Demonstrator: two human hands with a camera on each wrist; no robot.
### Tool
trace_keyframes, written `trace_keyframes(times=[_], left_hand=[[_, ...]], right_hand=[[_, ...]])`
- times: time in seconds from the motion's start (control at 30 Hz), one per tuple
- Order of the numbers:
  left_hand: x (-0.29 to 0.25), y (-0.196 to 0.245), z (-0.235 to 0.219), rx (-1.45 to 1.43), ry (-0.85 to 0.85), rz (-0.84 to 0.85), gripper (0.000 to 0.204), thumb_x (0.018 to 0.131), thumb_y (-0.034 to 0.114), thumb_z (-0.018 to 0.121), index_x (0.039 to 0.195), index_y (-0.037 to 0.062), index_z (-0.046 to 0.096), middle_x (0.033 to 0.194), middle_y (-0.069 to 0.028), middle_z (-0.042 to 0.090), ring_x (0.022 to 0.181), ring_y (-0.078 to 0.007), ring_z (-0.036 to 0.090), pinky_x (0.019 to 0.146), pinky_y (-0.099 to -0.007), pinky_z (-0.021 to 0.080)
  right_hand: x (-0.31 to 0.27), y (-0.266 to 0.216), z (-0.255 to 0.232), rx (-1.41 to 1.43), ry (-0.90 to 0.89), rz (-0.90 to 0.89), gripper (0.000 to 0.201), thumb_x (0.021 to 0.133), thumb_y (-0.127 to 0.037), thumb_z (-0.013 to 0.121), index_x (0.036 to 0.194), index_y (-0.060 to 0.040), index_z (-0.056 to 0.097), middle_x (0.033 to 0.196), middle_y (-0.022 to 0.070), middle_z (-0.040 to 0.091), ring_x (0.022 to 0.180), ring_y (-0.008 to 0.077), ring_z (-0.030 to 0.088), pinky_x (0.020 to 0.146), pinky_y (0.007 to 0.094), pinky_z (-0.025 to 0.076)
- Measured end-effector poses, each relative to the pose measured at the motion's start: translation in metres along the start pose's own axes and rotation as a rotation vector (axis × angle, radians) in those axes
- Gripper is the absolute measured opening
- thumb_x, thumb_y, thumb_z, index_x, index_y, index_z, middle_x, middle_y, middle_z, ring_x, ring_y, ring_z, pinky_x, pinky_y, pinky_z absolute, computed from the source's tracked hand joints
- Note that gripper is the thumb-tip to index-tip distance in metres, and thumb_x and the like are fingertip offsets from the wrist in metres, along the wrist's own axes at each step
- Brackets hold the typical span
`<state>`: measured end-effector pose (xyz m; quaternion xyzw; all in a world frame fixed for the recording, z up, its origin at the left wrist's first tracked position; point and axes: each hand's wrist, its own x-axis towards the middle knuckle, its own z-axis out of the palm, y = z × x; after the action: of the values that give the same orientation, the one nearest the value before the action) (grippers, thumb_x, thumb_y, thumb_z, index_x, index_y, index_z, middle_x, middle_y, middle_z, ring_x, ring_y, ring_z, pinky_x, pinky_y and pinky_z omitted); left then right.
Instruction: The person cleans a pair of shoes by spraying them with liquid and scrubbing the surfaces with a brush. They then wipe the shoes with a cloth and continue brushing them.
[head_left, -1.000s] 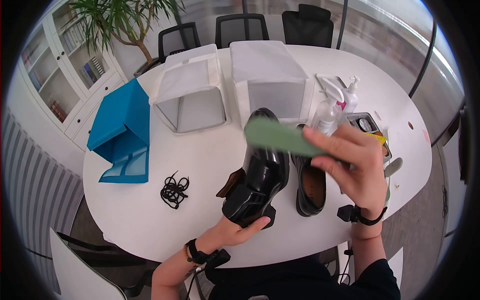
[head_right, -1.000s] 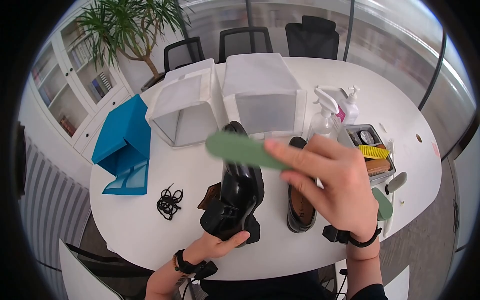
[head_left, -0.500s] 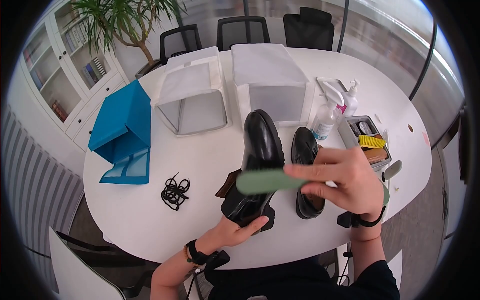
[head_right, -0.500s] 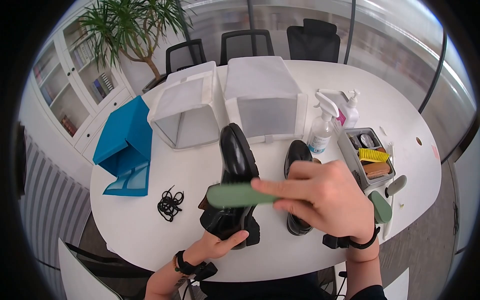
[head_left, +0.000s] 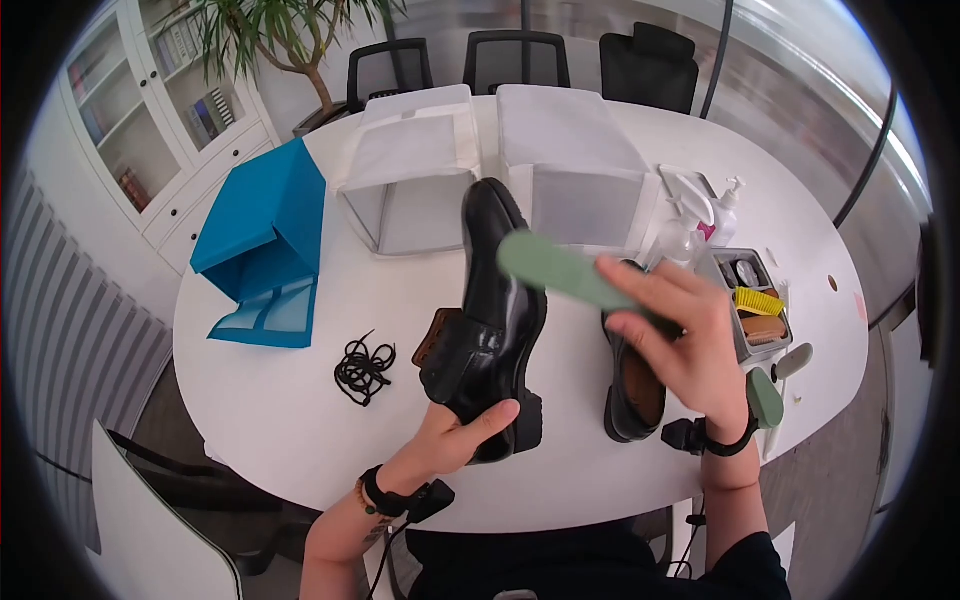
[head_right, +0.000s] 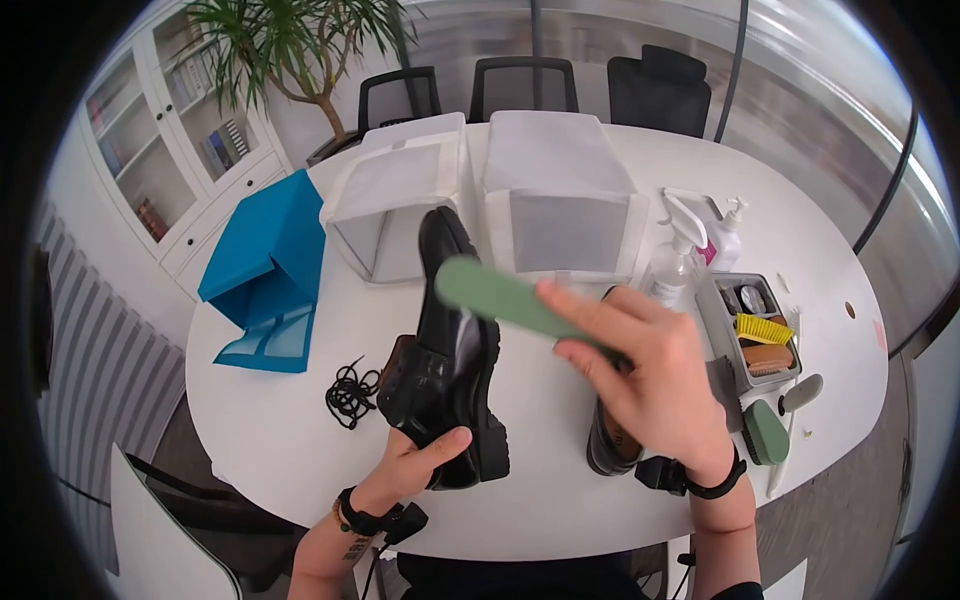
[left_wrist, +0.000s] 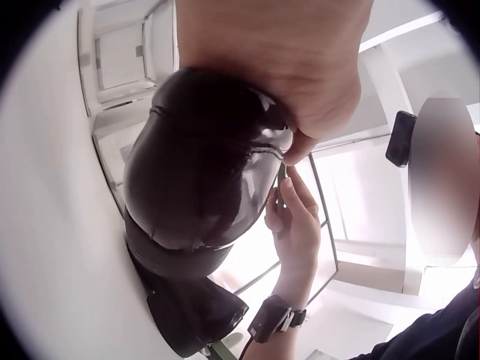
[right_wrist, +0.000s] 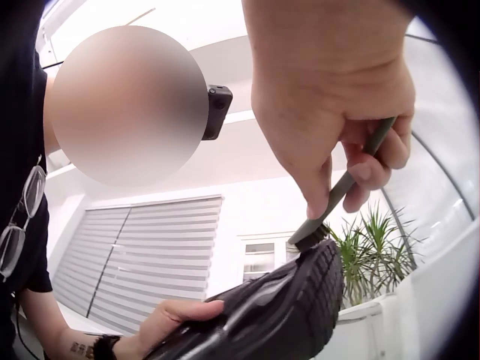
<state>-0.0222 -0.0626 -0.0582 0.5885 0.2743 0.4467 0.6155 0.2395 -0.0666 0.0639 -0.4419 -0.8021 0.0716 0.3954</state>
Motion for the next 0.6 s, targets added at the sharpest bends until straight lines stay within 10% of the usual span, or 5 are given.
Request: trace_keyframes(times=[0.17,0.33,0.47,0.6], left_hand=[[0.002,-0.009,-0.004,0.284,-0.204,0.296,0.032,0.097,0.006,0.067,0.128,0.0002,0.062,0.121,-0.0087,0.064,0.105,-0.0172,0.06,0.088,-0.0335,0.049],[0.003,0.002,0.009,0.362,0.042,0.293,0.024,0.092,0.005,0.071,0.115,-0.0002,0.067,0.092,-0.0064,0.066,0.08,-0.0189,0.062,0.073,-0.0332,0.05],[0.002,0.0,-0.001,0.595,-0.167,0.356,0.032,0.09,0.004,0.07,0.12,0.0003,0.06,0.095,-0.0067,0.061,0.082,-0.0198,0.058,0.073,-0.0358,0.048],[0.006,0.002,0.007,0.643,-0.008,0.445,0.029,0.09,0.007,0.071,0.117,0.0002,0.061,0.09,-0.0076,0.058,0.079,-0.0238,0.056,0.072,-0.0364,0.048]], right_hand=[[-0.007,-0.013,0.01,0.121,-0.402,-0.16,0.052,0.082,-0.013,0.077,0.133,-0.0175,0.069,0.071,0.0056,0.056,0.056,0.0226,0.055,0.051,0.0349,0.044],[-0.009,-0.016,0.011,-0.016,-0.177,-0.101,0.052,0.083,-0.014,0.077,0.134,-0.0178,0.069,0.071,0.0049,0.056,0.056,0.0234,0.055,0.051,0.034,0.045],[-0.008,-0.019,0.01,0.023,-0.295,-0.157,0.05,0.082,-0.015,0.078,0.132,-0.0164,0.07,0.072,0.0063,0.055,0.056,0.0244,0.054,0.052,0.0342,0.044],[-0.007,-0.02,0.01,-0.035,-0.18,-0.108,0.048,0.081,-0.015,0.079,0.128,-0.0151,0.073,0.073,0.0072,0.056,0.056,0.0235,0.054,0.051,0.0336,0.043]])
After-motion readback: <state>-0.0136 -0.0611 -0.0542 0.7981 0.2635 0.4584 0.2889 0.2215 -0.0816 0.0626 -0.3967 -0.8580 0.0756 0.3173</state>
